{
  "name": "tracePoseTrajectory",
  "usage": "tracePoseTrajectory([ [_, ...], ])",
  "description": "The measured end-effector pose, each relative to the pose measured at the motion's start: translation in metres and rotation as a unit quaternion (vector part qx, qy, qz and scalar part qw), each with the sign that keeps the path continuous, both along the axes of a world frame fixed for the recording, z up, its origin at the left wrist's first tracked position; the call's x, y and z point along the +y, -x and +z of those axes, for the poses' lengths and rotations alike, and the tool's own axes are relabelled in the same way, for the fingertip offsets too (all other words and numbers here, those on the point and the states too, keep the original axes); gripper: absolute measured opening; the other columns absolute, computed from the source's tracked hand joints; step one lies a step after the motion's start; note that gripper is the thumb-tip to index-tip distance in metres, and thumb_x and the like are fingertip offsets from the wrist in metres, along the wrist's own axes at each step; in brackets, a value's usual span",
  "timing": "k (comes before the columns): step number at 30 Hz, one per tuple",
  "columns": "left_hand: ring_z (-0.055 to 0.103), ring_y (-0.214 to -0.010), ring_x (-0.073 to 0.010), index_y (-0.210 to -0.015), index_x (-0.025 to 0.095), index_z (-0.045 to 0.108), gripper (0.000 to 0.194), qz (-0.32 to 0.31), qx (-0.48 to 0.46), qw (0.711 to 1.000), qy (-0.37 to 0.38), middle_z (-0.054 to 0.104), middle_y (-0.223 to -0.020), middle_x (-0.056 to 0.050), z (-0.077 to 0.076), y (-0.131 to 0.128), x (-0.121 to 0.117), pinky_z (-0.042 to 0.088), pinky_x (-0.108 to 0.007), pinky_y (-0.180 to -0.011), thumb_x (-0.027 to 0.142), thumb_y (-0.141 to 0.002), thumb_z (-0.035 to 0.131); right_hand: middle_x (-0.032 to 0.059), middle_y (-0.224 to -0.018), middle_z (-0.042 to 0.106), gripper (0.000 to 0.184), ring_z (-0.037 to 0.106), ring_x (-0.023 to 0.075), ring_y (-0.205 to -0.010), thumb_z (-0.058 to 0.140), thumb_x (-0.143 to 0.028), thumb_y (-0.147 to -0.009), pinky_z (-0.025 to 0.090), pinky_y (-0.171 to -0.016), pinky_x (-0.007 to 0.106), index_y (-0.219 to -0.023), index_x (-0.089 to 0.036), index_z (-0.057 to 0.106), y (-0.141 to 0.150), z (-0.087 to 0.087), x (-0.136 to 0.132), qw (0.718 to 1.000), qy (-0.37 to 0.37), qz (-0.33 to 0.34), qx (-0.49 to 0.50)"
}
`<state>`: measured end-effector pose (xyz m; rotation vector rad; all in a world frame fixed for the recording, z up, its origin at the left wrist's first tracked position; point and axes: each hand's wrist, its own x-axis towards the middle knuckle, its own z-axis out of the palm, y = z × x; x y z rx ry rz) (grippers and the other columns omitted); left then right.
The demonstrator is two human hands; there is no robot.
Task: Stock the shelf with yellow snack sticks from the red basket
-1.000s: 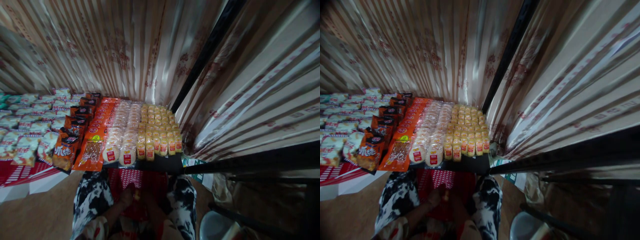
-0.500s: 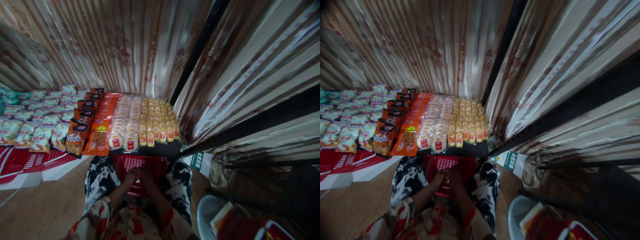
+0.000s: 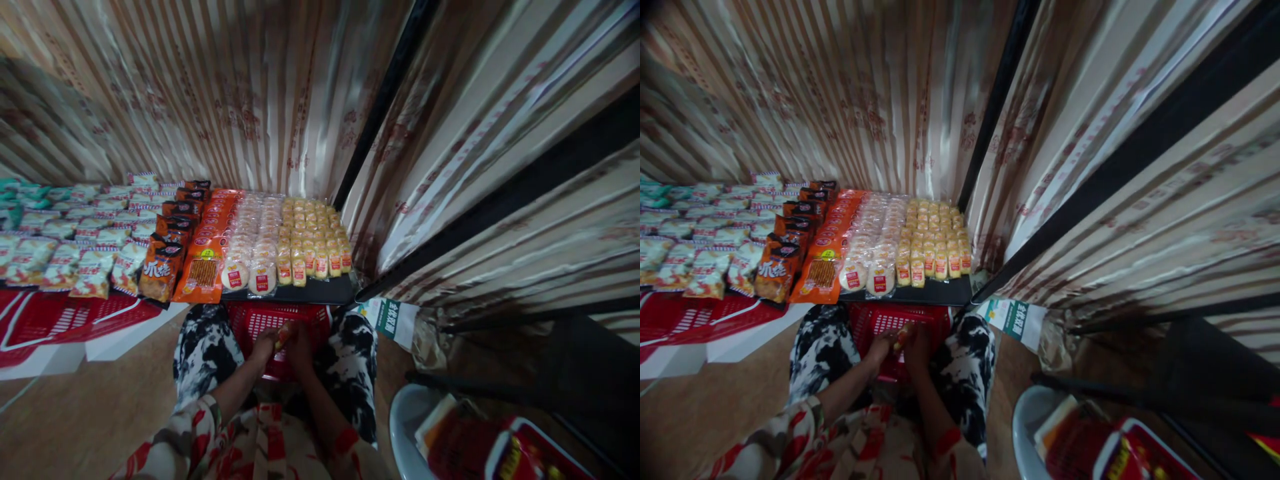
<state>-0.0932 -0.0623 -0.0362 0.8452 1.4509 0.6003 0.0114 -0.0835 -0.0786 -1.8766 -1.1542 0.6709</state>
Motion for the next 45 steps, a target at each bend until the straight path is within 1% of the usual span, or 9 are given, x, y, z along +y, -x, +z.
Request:
tracePoseTrajectory([
  [4, 0.065, -0.074, -0.0145, -0.092, 0.015, 0.061, 0.021, 0.032, -0.063, 0.997, 0.025, 0.069, -0.079, -0.003, 0.011, -0.006, -0.002, 0.048, -0.023, -0.063, 0.018, -0.073, 0.050, 0.0079, -0.096, 0.067, 0.044, 0.063, 0.0211, -0.091, 0.049, -0.019, -0.065, 0.048, -0.082, 0.034, -0.108, -0.018, 0.056, -0.002, 0.008, -0.002, 0.989, -0.008, -0.061, 0.137],
  [8, 0.064, -0.074, -0.0157, -0.086, 0.016, 0.061, 0.021, 0.042, -0.114, 0.993, 0.013, 0.069, -0.079, -0.003, 0.024, -0.012, -0.003, 0.047, -0.024, -0.065, 0.021, -0.067, 0.057, 0.0093, -0.099, 0.067, 0.044, 0.063, 0.0214, -0.091, 0.050, -0.026, -0.064, 0.048, -0.081, 0.033, -0.106, -0.017, 0.056, -0.005, 0.022, -0.007, 0.974, -0.016, -0.115, 0.197],
  [13, 0.062, -0.068, -0.0141, -0.082, 0.016, 0.060, 0.020, 0.045, -0.152, 0.987, -0.024, 0.067, -0.074, -0.001, 0.036, -0.021, -0.002, 0.046, -0.024, -0.064, 0.022, -0.063, 0.060, 0.0085, -0.096, 0.069, 0.033, 0.064, 0.0224, -0.091, 0.049, -0.037, -0.070, 0.048, -0.083, 0.034, -0.094, -0.018, 0.062, -0.009, 0.042, -0.016, 0.969, -0.033, -0.137, 0.202],
  [17, 0.059, -0.060, -0.0122, -0.078, 0.017, 0.058, 0.018, 0.046, -0.165, 0.984, -0.047, 0.064, -0.066, 0.002, 0.044, -0.030, -0.003, 0.045, -0.024, -0.062, 0.021, -0.061, 0.063, 0.0113, -0.106, 0.067, 0.042, 0.063, 0.0226, -0.097, 0.049, -0.042, -0.075, 0.047, -0.085, 0.034, -0.106, -0.016, 0.059, -0.009, 0.054, -0.020, 0.967, -0.046, -0.126, 0.219],
  [22, 0.063, -0.069, -0.0150, -0.076, 0.017, 0.058, 0.017, 0.044, -0.178, 0.978, -0.095, 0.066, -0.070, 0.000, 0.056, -0.040, -0.005, 0.048, -0.027, -0.069, 0.020, -0.060, 0.065, 0.0137, -0.116, 0.062, 0.048, 0.058, 0.0243, -0.108, 0.050, -0.044, -0.076, 0.043, -0.093, 0.038, -0.114, -0.015, 0.056, -0.010, 0.058, -0.022, 0.977, -0.072, -0.129, 0.154],
  [30, 0.060, -0.081, -0.0145, -0.083, 0.017, 0.059, 0.014, -0.034, -0.013, 0.964, -0.265, 0.063, -0.084, -0.002, 0.072, -0.044, 0.001, 0.048, -0.029, -0.079, 0.016, -0.072, 0.051, 0.0159, -0.117, 0.058, 0.052, 0.057, 0.0251, -0.104, 0.044, -0.043, -0.080, 0.045, -0.090, 0.041, -0.122, -0.013, 0.052, -0.018, 0.076, -0.021, 0.985, -0.095, -0.113, 0.085],
  [37, 0.057, -0.098, -0.0174, -0.104, 0.018, 0.057, 0.027, -0.086, 0.081, 0.917, -0.382, 0.062, -0.103, -0.007, 0.091, -0.053, 0.009, 0.045, -0.035, -0.092, 0.016, -0.080, 0.044, 0.0132, -0.111, 0.056, 0.047, 0.060, 0.0214, -0.093, 0.043, -0.040, -0.084, 0.049, -0.085, 0.038, -0.124, -0.017, 0.051, -0.038, 0.106, 0.000, 0.984, -0.149, -0.086, 0.051],
  [40, 0.056, -0.102, -0.0179, -0.107, 0.018, 0.056, 0.033, -0.091, 0.121, 0.902, -0.404, 0.062, -0.106, -0.007, 0.098, -0.057, 0.017, 0.043, -0.037, -0.096, 0.011, -0.078, 0.042, 0.0120, -0.107, 0.056, 0.046, 0.059, 0.0209, -0.093, 0.041, -0.039, -0.085, 0.049, -0.084, 0.038, -0.126, -0.018, 0.049, -0.046, 0.116, 0.012, 0.983, -0.161, -0.079, 0.035],
  [45, 0.047, -0.117, -0.0199, -0.106, 0.016, 0.058, 0.039, -0.123, 0.191, 0.857, -0.463, 0.060, -0.115, -0.008, 0.104, -0.062, 0.031, 0.037, -0.039, -0.105, 0.004, -0.073, 0.041, 0.0104, -0.106, 0.054, 0.045, 0.059, 0.0195, -0.090, 0.043, -0.037, -0.085, 0.050, -0.083, 0.038, -0.127, -0.020, 0.048, -0.054, 0.122, 0.032, 0.984, -0.164, -0.068, 0.027],
])
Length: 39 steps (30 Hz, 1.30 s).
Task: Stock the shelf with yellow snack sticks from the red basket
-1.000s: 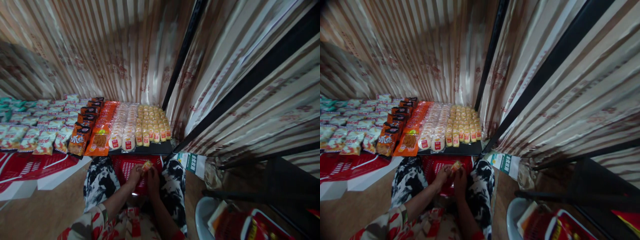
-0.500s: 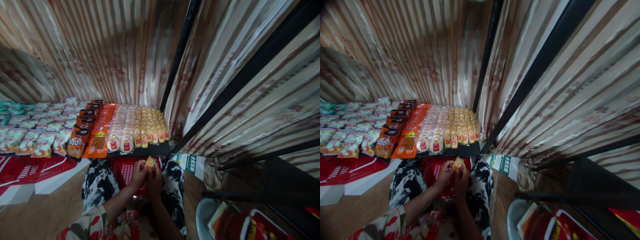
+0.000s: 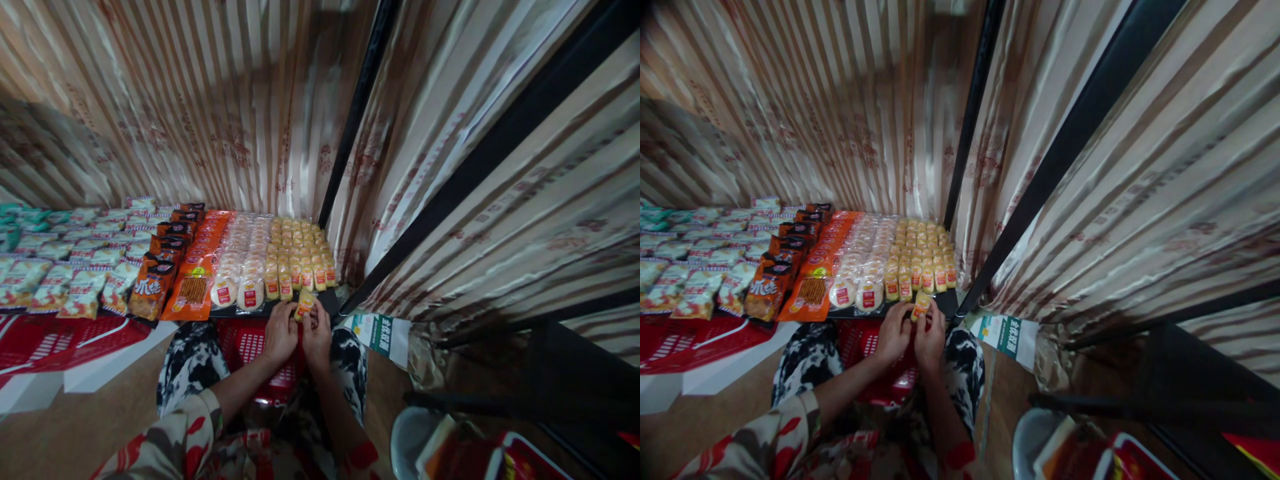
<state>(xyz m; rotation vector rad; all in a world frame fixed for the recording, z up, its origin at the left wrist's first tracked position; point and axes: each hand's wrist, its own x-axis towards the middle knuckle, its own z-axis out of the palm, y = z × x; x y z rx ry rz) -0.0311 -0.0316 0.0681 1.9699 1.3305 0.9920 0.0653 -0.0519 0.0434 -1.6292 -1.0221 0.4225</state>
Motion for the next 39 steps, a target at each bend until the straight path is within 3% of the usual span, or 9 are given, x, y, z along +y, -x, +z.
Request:
tracePoseTrajectory([
  [7, 0.040, -0.125, -0.0226, -0.118, 0.013, 0.054, 0.049, -0.014, 0.055, 0.997, -0.045, 0.057, -0.122, -0.010, -0.002, -0.005, 0.011, 0.035, -0.043, -0.108, 0.002, -0.072, 0.039, 0.0088, -0.104, 0.054, 0.045, 0.060, 0.0172, -0.087, 0.045, -0.037, -0.083, 0.052, -0.078, 0.033, -0.124, -0.019, 0.050, -0.007, 0.004, 0.020, 1.000, -0.004, 0.005, -0.003],
  [16, 0.039, -0.126, -0.0243, -0.122, 0.012, 0.052, 0.055, -0.036, 0.108, 0.986, -0.124, 0.056, -0.123, -0.011, -0.007, 0.001, 0.023, 0.036, -0.047, -0.107, 0.002, -0.068, 0.041, 0.0090, -0.102, 0.056, 0.043, 0.059, 0.0178, -0.087, 0.042, -0.032, -0.085, 0.050, -0.079, 0.034, -0.125, -0.019, 0.051, -0.013, 0.000, 0.039, 0.999, -0.003, 0.005, -0.033],
  [23, 0.031, -0.133, -0.0248, -0.122, 0.009, 0.052, 0.056, -0.067, 0.152, 0.974, -0.151, 0.051, -0.130, -0.013, -0.018, 0.013, 0.032, 0.034, -0.047, -0.109, 0.003, -0.068, 0.042, 0.0114, -0.105, 0.056, 0.044, 0.058, 0.0191, -0.093, 0.040, -0.030, -0.085, 0.048, -0.085, 0.037, -0.125, -0.016, 0.051, -0.014, -0.003, 0.051, 0.999, -0.004, 0.019, -0.051],
  [39, 0.031, -0.133, -0.0240, -0.124, 0.012, 0.052, 0.055, -0.104, 0.193, 0.956, -0.194, 0.049, -0.134, -0.013, -0.030, 0.024, 0.042, 0.036, -0.047, -0.106, 0.003, -0.071, 0.039, 0.0119, -0.114, 0.057, 0.044, 0.053, 0.0211, -0.102, 0.039, -0.032, -0.086, 0.046, -0.087, 0.039, -0.125, -0.018, 0.052, -0.013, -0.010, 0.064, 0.994, -0.017, 0.008, -0.108],
])
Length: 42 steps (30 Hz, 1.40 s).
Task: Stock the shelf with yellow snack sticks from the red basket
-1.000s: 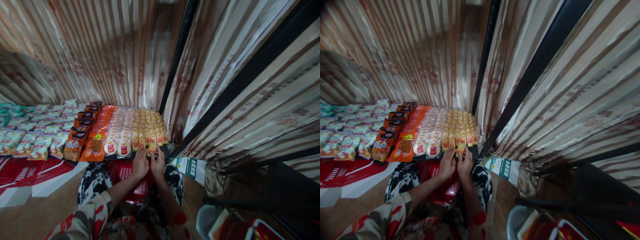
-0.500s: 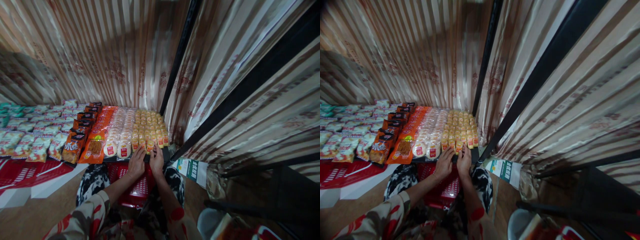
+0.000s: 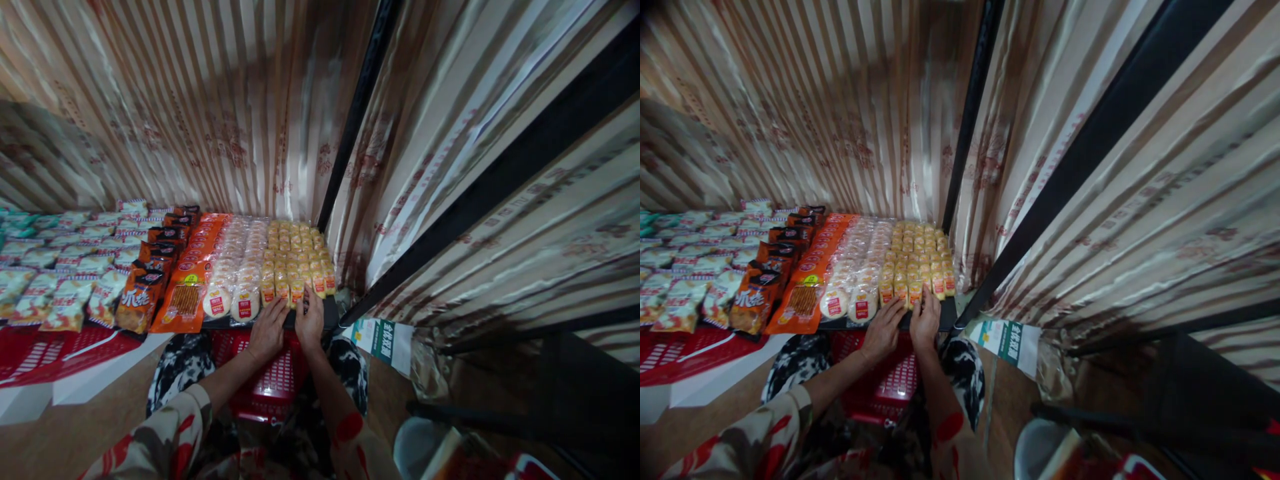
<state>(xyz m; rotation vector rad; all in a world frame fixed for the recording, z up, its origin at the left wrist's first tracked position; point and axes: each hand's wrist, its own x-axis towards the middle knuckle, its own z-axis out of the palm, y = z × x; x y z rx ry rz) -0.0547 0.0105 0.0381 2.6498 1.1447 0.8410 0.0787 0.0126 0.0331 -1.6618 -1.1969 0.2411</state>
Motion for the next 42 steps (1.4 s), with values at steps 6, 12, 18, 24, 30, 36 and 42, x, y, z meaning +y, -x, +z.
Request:
tracePoseTrajectory([
  [6, 0.029, -0.134, -0.0237, -0.122, 0.010, 0.053, 0.050, -0.023, 0.021, 0.999, -0.036, 0.047, -0.135, -0.014, -0.001, 0.006, 0.004, 0.037, -0.045, -0.106, 0.004, -0.075, 0.038, 0.0109, -0.113, 0.056, 0.044, 0.052, 0.0211, -0.103, 0.039, -0.035, -0.087, 0.046, -0.087, 0.039, -0.125, -0.020, 0.052, 0.000, -0.006, -0.001, 1.000, -0.002, 0.000, -0.018],
  [12, 0.016, -0.139, -0.0222, -0.135, 0.014, 0.040, 0.056, -0.044, 0.036, 0.995, -0.076, 0.041, -0.142, -0.010, 0.007, 0.002, 0.013, 0.027, -0.047, -0.110, 0.007, -0.080, 0.037, 0.0103, -0.108, 0.056, 0.044, 0.051, 0.0213, -0.102, 0.039, -0.039, -0.088, 0.045, -0.087, 0.039, -0.126, -0.021, 0.053, 0.000, -0.005, -0.002, 0.999, 0.001, -0.009, -0.034],
  [18, 0.009, -0.140, -0.0248, -0.138, 0.017, 0.036, 0.051, 0.002, 0.049, 0.993, -0.104, 0.035, -0.146, -0.008, 0.014, -0.015, 0.024, 0.017, -0.049, -0.112, 0.016, -0.087, 0.039, 0.0098, -0.107, 0.056, 0.044, 0.052, 0.0204, -0.100, 0.038, -0.040, -0.089, 0.045, -0.088, 0.038, -0.126, -0.021, 0.053, 0.000, -0.005, -0.003, 0.999, 0.013, -0.008, -0.031],
  [24, 0.009, -0.140, -0.0258, -0.139, 0.019, 0.034, 0.050, 0.017, 0.060, 0.994, -0.091, 0.027, -0.149, -0.007, 0.014, -0.023, 0.031, 0.014, -0.048, -0.113, 0.023, -0.089, 0.040, 0.0108, -0.106, 0.056, 0.045, 0.051, 0.0206, -0.100, 0.037, -0.039, -0.089, 0.043, -0.090, 0.037, -0.125, -0.018, 0.054, 0.000, -0.005, -0.002, 0.999, 0.020, -0.011, -0.041],
  [30, 0.013, -0.140, -0.0244, -0.141, 0.016, 0.030, 0.052, 0.022, 0.082, 0.993, -0.084, 0.026, -0.149, -0.009, 0.009, -0.024, 0.032, 0.011, -0.047, -0.113, 0.025, -0.090, 0.039, 0.0108, -0.106, 0.058, 0.043, 0.050, 0.0206, -0.101, 0.033, -0.034, -0.090, 0.042, -0.091, 0.037, -0.124, -0.018, 0.054, 0.002, -0.002, -0.002, 0.997, 0.035, -0.021, -0.065],
  [36, 0.021, -0.138, -0.0240, -0.139, 0.014, 0.034, 0.051, 0.028, 0.101, 0.989, -0.101, 0.030, -0.147, -0.012, 0.011, -0.026, 0.032, 0.011, -0.046, -0.113, 0.028, -0.090, 0.039, 0.0105, -0.110, 0.059, 0.043, 0.051, 0.0194, -0.106, 0.027, -0.027, -0.091, 0.041, -0.094, 0.037, -0.121, -0.017, 0.055, 0.001, -0.005, -0.002, 0.998, 0.015, -0.015, -0.063],
  [42, 0.023, -0.138, -0.0221, -0.138, 0.017, 0.037, 0.051, 0.059, 0.136, 0.979, -0.138, 0.033, -0.146, -0.010, 0.008, -0.028, 0.032, 0.010, -0.045, -0.114, 0.036, -0.091, 0.039, 0.0122, -0.113, 0.059, 0.042, 0.052, 0.0189, -0.109, 0.025, -0.024, -0.089, 0.041, -0.096, 0.039, -0.116, -0.014, 0.057, -0.003, -0.009, -0.001, 0.999, -0.009, -0.012, -0.028],
])
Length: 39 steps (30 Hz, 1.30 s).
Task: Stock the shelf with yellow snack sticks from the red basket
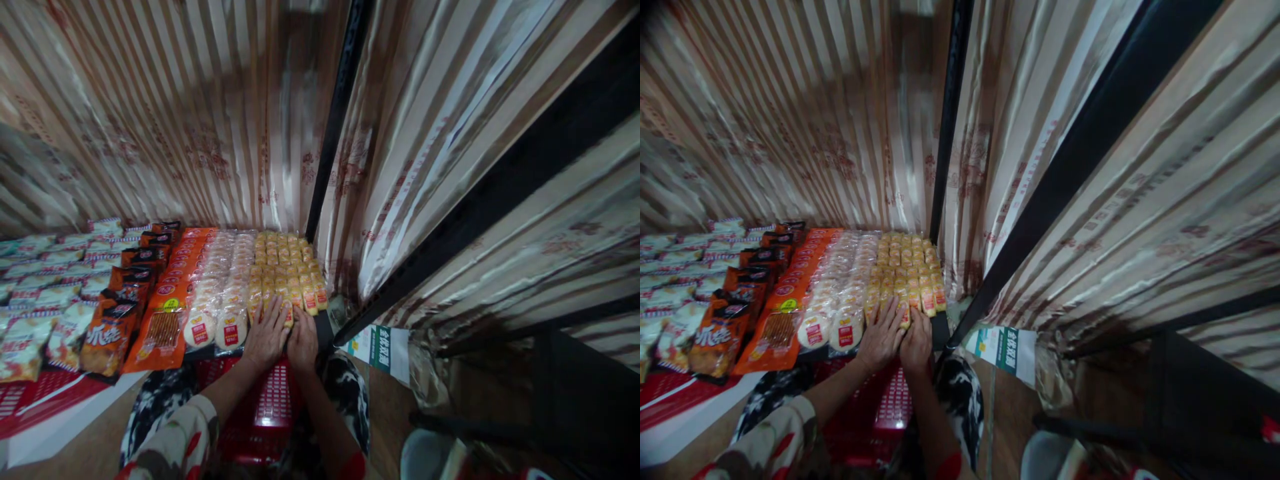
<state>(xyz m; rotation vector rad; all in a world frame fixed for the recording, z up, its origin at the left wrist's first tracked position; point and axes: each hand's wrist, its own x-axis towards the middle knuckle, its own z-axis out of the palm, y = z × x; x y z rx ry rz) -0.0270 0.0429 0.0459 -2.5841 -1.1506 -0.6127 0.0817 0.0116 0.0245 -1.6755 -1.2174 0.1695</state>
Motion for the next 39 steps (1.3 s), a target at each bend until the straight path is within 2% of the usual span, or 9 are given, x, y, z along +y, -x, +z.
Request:
tracePoseTrajectory([
  [7, 0.021, -0.138, -0.0222, -0.138, 0.017, 0.036, 0.051, 0.004, 0.021, 1.000, -0.012, 0.030, -0.148, -0.010, -0.003, -0.001, 0.002, 0.011, -0.045, -0.113, 0.038, -0.091, 0.037, 0.0136, -0.107, 0.061, 0.039, 0.056, 0.0195, -0.101, 0.031, -0.028, -0.088, 0.045, -0.091, 0.039, -0.111, -0.012, 0.058, -0.006, 0.017, 0.001, 0.998, -0.024, -0.012, 0.053],
  [11, 0.020, -0.139, -0.0221, -0.139, 0.019, 0.034, 0.051, 0.003, 0.021, 1.000, -0.018, 0.028, -0.149, -0.009, -0.001, -0.001, 0.001, 0.012, -0.045, -0.113, 0.036, -0.091, 0.038, 0.0137, -0.111, 0.060, 0.037, 0.051, 0.0210, -0.109, 0.031, -0.026, -0.090, 0.039, -0.097, 0.043, -0.108, -0.013, 0.060, -0.011, 0.032, 0.013, 0.997, -0.064, -0.034, -0.017],
  [14, 0.020, -0.139, -0.0224, -0.140, 0.022, 0.031, 0.051, 0.009, 0.022, 1.000, -0.011, 0.028, -0.149, -0.008, 0.001, -0.001, 0.000, 0.014, -0.046, -0.113, 0.035, -0.091, 0.039, 0.0159, -0.120, 0.055, 0.037, 0.045, 0.0231, -0.119, 0.031, -0.026, -0.090, 0.036, -0.099, 0.046, -0.110, -0.012, 0.059, -0.017, 0.037, 0.024, 0.992, -0.076, -0.056, -0.084],
  [18, 0.019, -0.139, -0.0229, -0.141, 0.023, 0.030, 0.052, 0.000, 0.024, 1.000, 0.001, 0.026, -0.149, -0.009, 0.002, -0.001, 0.001, 0.016, -0.048, -0.112, 0.035, -0.091, 0.038, 0.0194, -0.137, 0.040, 0.041, 0.029, 0.0280, -0.132, 0.032, -0.031, -0.091, 0.031, -0.102, 0.052, -0.119, -0.010, 0.055, -0.024, 0.030, 0.034, 0.985, -0.040, -0.082, -0.149],
  [22, 0.018, -0.139, -0.0225, -0.140, 0.022, 0.031, 0.051, -0.006, 0.018, 1.000, 0.014, 0.026, -0.150, -0.009, 0.001, 0.001, 0.001, 0.016, -0.047, -0.112, 0.034, -0.091, 0.039, 0.0174, -0.143, 0.034, 0.047, 0.019, 0.0294, -0.136, 0.030, -0.035, -0.092, 0.030, -0.101, 0.054, -0.130, -0.013, 0.046, -0.025, 0.018, 0.036, 0.979, 0.026, -0.079, -0.187],
  [35, 0.019, -0.139, -0.0229, -0.141, 0.021, 0.030, 0.053, -0.008, 0.002, 1.000, 0.017, 0.030, -0.148, -0.010, -0.004, 0.000, 0.002, 0.013, -0.047, -0.113, 0.036, -0.090, 0.040, 0.0147, -0.145, 0.032, 0.049, 0.017, 0.0270, -0.136, 0.026, -0.035, -0.094, 0.028, -0.102, 0.049, -0.134, -0.012, 0.041, -0.019, 0.016, 0.026, 0.972, 0.066, -0.081, -0.209],
  [39, 0.019, -0.139, -0.0226, -0.141, 0.021, 0.030, 0.053, -0.014, -0.008, 1.000, 0.015, 0.029, -0.148, -0.009, -0.007, 0.001, 0.002, 0.013, -0.047, -0.113, 0.034, -0.091, 0.039, 0.0125, -0.147, 0.030, 0.050, 0.013, 0.0258, -0.138, 0.023, -0.034, -0.094, 0.025, -0.104, 0.049, -0.138, -0.013, 0.036, -0.017, 0.016, 0.021, 0.971, 0.058, -0.044, -0.227],
])
